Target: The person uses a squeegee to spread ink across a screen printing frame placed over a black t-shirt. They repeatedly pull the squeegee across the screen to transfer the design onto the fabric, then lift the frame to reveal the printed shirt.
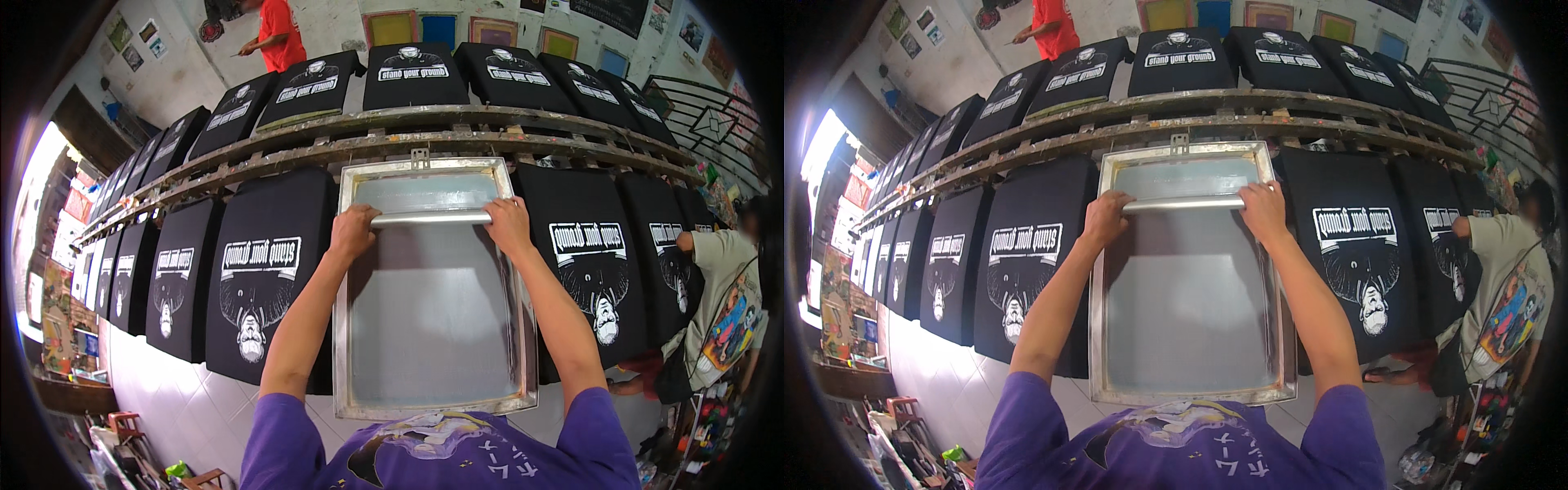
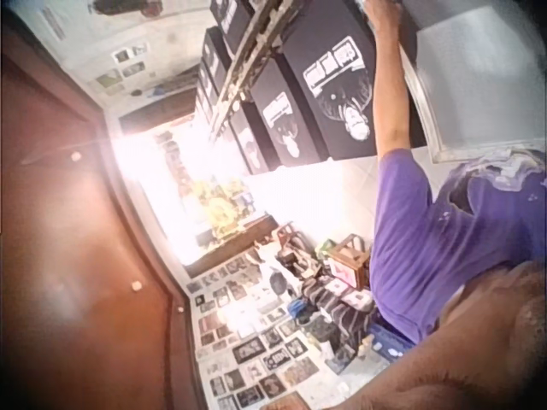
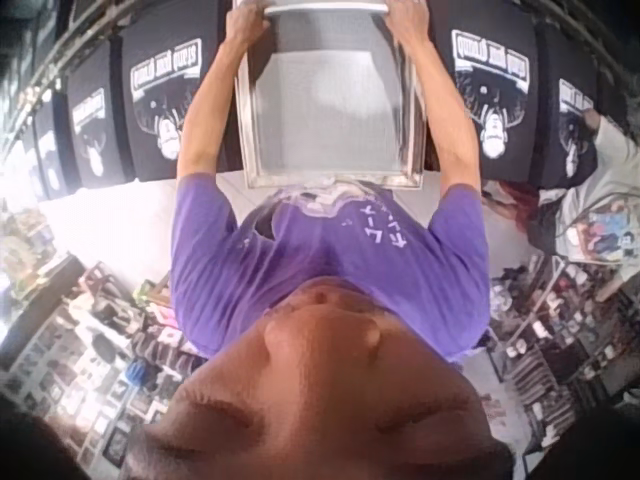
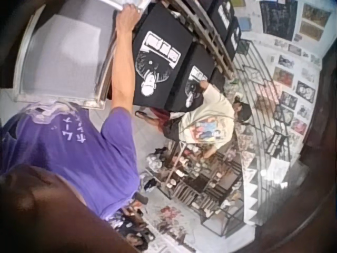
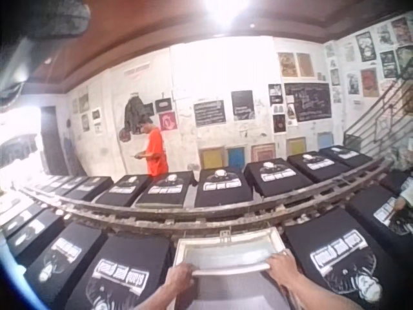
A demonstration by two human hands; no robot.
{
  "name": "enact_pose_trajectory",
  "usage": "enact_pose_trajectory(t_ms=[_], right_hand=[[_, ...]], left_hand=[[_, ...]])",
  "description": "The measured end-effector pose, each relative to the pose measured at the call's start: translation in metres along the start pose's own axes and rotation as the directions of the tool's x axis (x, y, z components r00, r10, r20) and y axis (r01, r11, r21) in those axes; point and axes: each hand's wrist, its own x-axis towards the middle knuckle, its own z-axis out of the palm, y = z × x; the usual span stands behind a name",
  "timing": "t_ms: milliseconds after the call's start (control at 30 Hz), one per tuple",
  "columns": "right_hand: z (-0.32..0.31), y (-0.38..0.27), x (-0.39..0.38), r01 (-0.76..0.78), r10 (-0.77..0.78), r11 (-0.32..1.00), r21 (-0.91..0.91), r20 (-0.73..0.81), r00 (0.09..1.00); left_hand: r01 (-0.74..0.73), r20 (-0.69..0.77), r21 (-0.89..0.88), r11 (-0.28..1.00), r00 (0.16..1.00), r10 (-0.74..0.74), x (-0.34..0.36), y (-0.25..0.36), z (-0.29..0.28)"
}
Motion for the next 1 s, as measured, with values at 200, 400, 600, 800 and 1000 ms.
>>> enact_pose_trajectory(t_ms=[200, 400, 600, 800, 1000], right_hand=[[0.049, 0.009, -0.003, -0.048, 0.04, 0.998, -0.051, -0.139, 0.989], [0.001, 0.008, 0.014, -0.027, 0.036, 0.999, -0.044, 0.225, 0.974], [-0.086, -0.031, -0.059, -0.032, 0.01, 0.998, 0.057, 0.344, 0.939], [-0.141, -0.124, -0.247, -0.011, -0.014, 0.996, 0.093, 0.262, 0.965], [-0.134, -0.156, -0.337, -0.066, 0.061, 0.997, 0.036, 0.129, 0.99]], left_hand=[[0.029, -0.067, 0.041, 0.999, 0.997, -0.026, 0.005, -0.003, 0.036], [0.096, 0.015, 0.01, 0.995, 0.995, -0.096, 0.01, -0.006, 0.012], [0.039, 0.351, -0.092, 0.995, 0.936, -0.004, -0.059, 0.047, -0.065], [0.0, 0.267, -0.214, 0.977, 0.962, 0.059, -0.269, 0.118, -0.078], [0.021, 0.156, -0.16, 0.987, 0.988, 0.004, -0.346, 0.163, -0.066]])
